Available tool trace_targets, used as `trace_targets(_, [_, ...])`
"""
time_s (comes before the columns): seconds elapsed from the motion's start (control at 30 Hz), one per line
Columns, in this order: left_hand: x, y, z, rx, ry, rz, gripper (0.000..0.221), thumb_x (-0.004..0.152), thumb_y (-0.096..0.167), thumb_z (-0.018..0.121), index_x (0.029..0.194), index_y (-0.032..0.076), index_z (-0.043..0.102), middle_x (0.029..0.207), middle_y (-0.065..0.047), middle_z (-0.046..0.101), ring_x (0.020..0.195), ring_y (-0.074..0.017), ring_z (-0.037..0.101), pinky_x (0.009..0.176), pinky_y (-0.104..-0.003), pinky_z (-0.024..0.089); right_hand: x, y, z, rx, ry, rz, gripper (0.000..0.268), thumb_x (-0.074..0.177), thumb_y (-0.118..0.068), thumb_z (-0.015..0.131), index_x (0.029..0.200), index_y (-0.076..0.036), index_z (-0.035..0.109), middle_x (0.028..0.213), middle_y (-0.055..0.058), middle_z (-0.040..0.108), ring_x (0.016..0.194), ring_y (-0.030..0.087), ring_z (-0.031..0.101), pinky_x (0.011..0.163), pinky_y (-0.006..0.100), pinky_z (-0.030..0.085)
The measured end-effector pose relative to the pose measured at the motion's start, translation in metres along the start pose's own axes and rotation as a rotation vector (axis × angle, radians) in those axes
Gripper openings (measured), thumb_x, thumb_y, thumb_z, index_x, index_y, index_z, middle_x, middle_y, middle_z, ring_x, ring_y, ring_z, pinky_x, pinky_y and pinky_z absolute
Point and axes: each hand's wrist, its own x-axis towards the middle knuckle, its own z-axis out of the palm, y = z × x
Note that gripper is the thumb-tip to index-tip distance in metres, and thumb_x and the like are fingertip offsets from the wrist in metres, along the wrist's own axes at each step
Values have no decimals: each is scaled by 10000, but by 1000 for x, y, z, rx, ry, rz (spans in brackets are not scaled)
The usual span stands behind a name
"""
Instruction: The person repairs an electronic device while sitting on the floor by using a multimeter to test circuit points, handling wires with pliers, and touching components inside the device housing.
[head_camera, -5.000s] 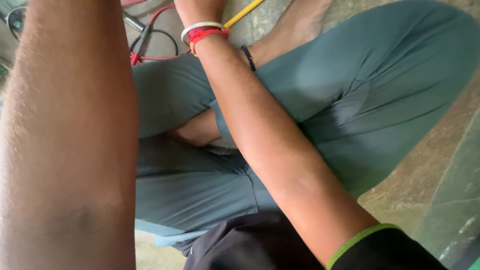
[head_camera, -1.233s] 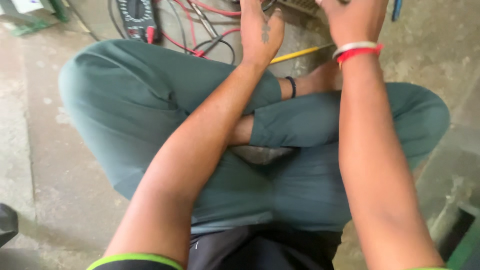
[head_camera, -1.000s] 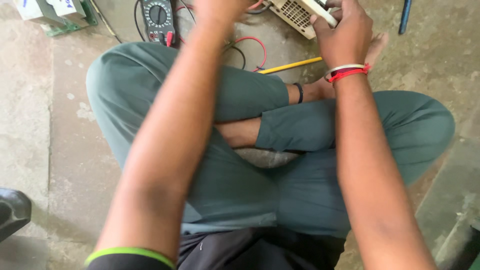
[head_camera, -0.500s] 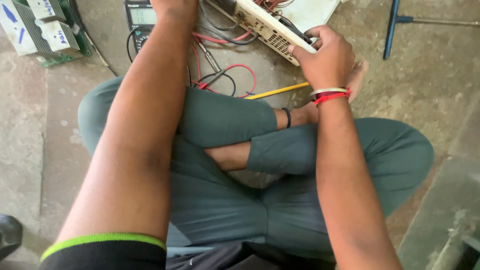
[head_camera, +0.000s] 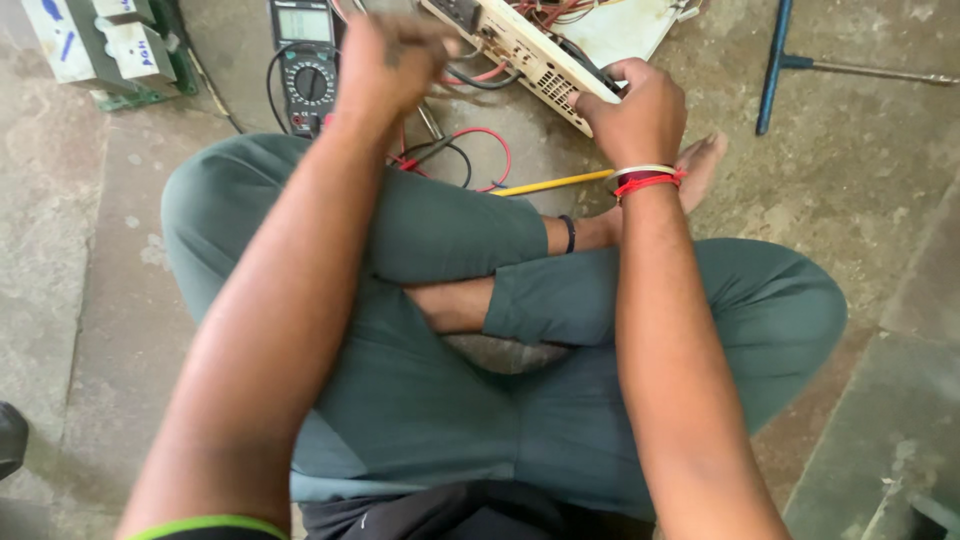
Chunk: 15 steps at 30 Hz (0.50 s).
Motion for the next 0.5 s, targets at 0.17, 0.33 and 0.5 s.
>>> trace_targets(0.17, [-17, -6, 37, -388, 25, -237, 258, 865, 87, 777, 1088, -43, 782, 791, -99, 747, 638, -150, 669, 569, -259, 542, -8, 0, 2, -3, 91, -141, 372, 748, -294, 930, 958, -32, 769, 839, 179, 746, 767, 329, 725, 713, 420, 556])
trace_targets(0.33, [3, -34, 66, -748, 103, -386, 315, 887, 78, 710, 1148, -95, 736, 949, -144, 780, 762, -200, 766, 660, -277, 623, -11, 2, 3, -10, 119, -147, 363, 736, -290, 926, 944, -37, 770, 866, 177, 749, 790, 329, 730, 720, 422, 559])
trace_targets(0.5, [6, -37, 72, -739, 179, -261, 353, 891, 120, 741, 1161, -106, 715, 964, -135, 779, 811, -176, 753, 692, -255, 620, -12, 0, 5, -2, 90, -94, 371, 755, -292, 913, 974, -35, 759, 886, 175, 751, 797, 323, 726, 728, 420, 553])
